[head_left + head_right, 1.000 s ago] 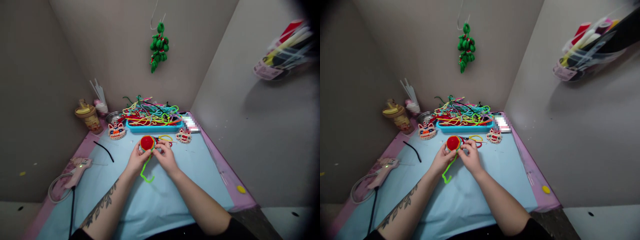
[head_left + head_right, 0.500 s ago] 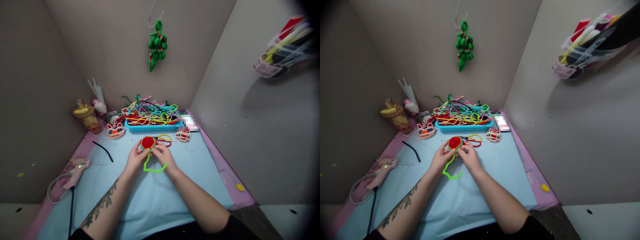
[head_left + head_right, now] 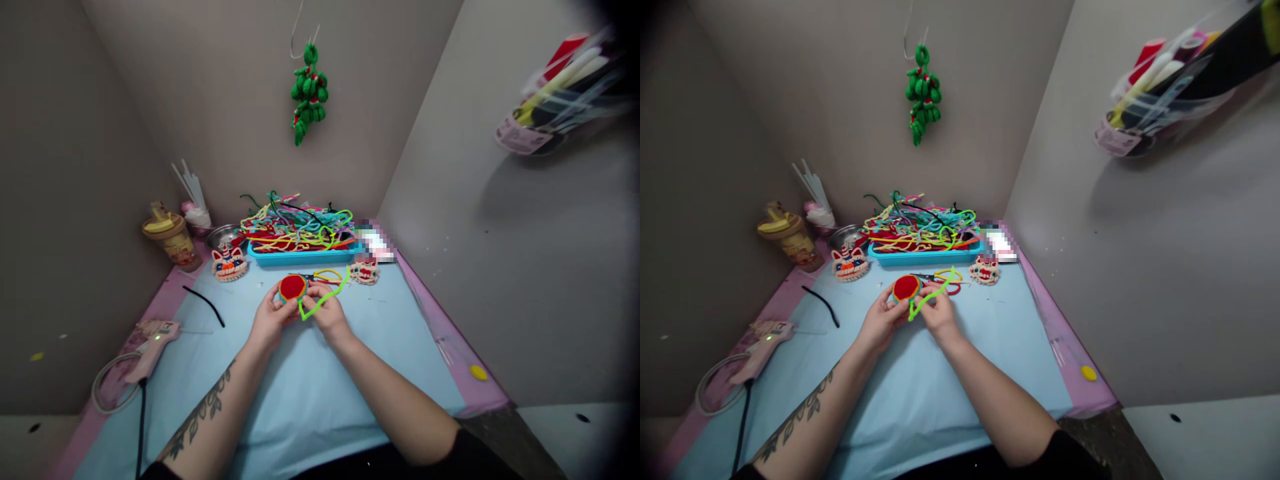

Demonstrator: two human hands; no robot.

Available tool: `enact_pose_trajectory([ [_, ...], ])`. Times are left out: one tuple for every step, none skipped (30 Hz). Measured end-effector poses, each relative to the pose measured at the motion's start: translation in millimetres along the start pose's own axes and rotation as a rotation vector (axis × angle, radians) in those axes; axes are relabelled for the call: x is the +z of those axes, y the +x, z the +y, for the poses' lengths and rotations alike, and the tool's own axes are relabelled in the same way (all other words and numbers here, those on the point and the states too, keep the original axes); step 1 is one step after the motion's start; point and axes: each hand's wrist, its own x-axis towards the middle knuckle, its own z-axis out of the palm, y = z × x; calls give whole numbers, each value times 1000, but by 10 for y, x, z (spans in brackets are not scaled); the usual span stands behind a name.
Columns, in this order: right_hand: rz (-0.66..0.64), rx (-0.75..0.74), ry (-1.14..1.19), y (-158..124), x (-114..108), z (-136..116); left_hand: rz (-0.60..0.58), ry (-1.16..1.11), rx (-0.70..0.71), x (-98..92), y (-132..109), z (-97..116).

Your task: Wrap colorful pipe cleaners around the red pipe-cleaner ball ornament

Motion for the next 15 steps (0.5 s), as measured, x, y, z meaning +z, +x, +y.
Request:
enact_pose_trajectory([
  [9,-15,-2,-7,-4,-18,1,0,-2,0,2,-3],
  [11,-26,-14,-13,-8,-36,1,1,-2,-1,4,-6],
  [5,-34,-36,-16,-12,-53,0,2,-2,-2,6,-11],
  [-1,-41,-63,-17,-17,-66,-2,4,1,-5,8,-17],
  [-8,-48,-91,-17,-20,-75,-3,7,3,-8,9,-22],
  [-10,-54,-114,-17,-22,-83,-4,10,5,-10,10,-27],
  [-10,-63,-130,-20,-23,-88,-5,15,5,-12,11,-30],
  [-6,-75,-140,-24,-23,-94,-4,18,6,-13,11,-32],
  [1,-91,-148,-30,-21,-100,-3,21,8,-13,10,-33],
  [9,-107,-157,-36,-19,-106,0,22,10,-13,9,-32],
  [15,-121,-165,-43,-17,-112,1,21,12,-12,9,-31],
  [21,-133,-173,-47,-15,-116,3,21,14,-11,8,-30],
  [23,-143,-181,-49,-15,-117,5,21,18,-11,8,-29],
  [22,-153,-185,-48,-15,-114,6,19,21,-11,9,-29],
  [18,-163,-184,-43,-17,-108,5,17,23,-12,10,-30],
])
